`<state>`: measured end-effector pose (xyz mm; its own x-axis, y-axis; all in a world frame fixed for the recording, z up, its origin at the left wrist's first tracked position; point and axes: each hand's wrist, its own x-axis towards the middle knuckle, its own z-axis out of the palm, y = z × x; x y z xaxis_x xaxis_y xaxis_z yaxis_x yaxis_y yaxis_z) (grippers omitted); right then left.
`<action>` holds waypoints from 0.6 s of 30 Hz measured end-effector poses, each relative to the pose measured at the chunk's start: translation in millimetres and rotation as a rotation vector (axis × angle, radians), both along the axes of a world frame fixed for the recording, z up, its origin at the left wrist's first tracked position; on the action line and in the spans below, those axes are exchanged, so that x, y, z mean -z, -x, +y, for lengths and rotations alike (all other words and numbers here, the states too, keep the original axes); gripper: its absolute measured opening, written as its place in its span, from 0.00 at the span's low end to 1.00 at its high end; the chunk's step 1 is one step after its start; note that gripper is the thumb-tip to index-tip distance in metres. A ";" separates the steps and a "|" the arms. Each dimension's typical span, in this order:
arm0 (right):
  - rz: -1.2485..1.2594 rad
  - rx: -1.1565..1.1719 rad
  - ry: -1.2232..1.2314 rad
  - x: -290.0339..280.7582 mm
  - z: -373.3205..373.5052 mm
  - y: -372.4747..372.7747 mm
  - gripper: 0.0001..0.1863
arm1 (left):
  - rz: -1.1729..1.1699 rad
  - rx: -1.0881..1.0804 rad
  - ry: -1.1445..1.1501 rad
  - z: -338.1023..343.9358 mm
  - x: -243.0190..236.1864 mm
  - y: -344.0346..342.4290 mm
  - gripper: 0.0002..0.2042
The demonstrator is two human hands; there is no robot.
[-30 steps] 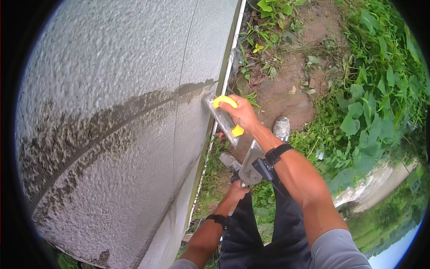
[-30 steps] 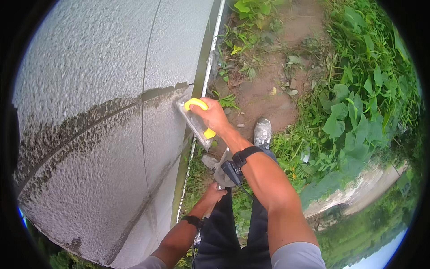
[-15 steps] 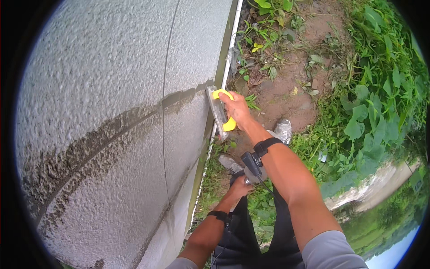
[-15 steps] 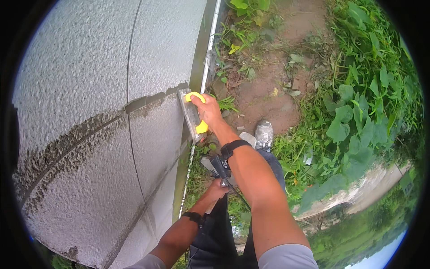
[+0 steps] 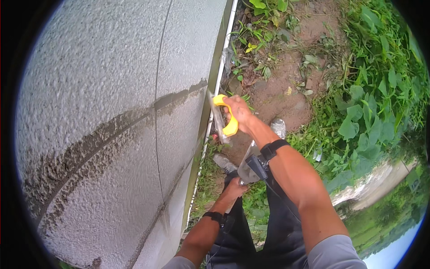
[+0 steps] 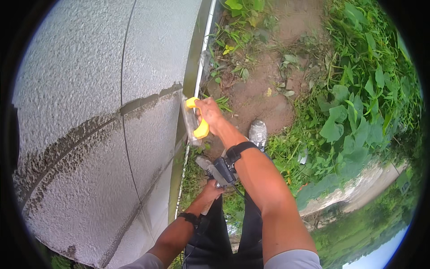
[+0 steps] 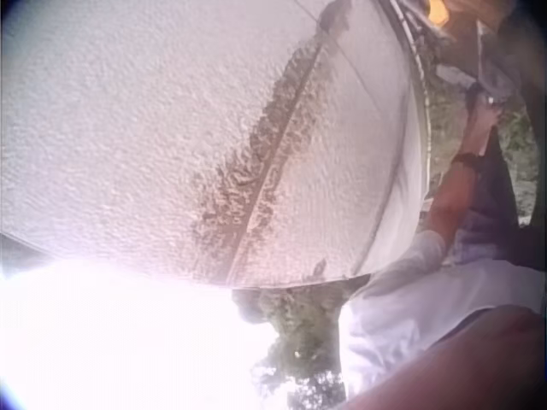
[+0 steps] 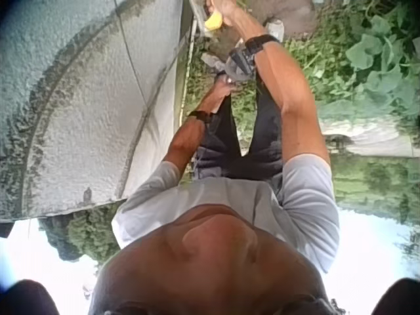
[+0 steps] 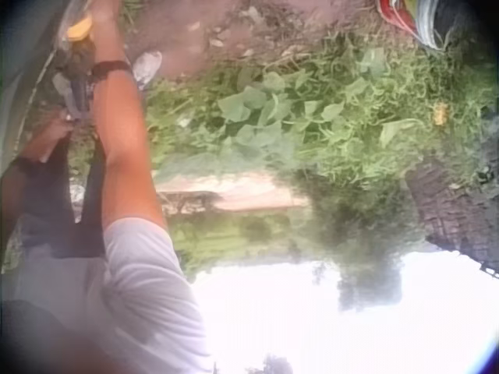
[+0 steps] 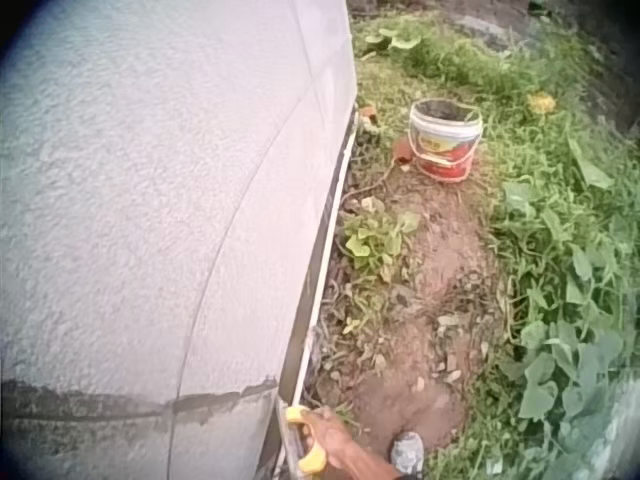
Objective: Applying and smoothing plaster on a concrete wall edge using a trowel and a float.
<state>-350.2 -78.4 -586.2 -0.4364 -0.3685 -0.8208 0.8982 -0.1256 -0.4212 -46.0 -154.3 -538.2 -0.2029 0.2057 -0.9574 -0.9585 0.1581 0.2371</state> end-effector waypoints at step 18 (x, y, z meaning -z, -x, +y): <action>-0.159 0.029 0.346 -151.6 -6.0 46.7 0.13 | 0.095 -0.038 -0.030 -1.4 -53.4 12.1 0.13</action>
<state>-396.8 -84.4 -434.6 -0.3276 -0.6249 -0.7087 0.9431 -0.2621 -0.2048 -58.1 -155.7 -484.8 -0.3007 0.2247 -0.9268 -0.9366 0.1134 0.3314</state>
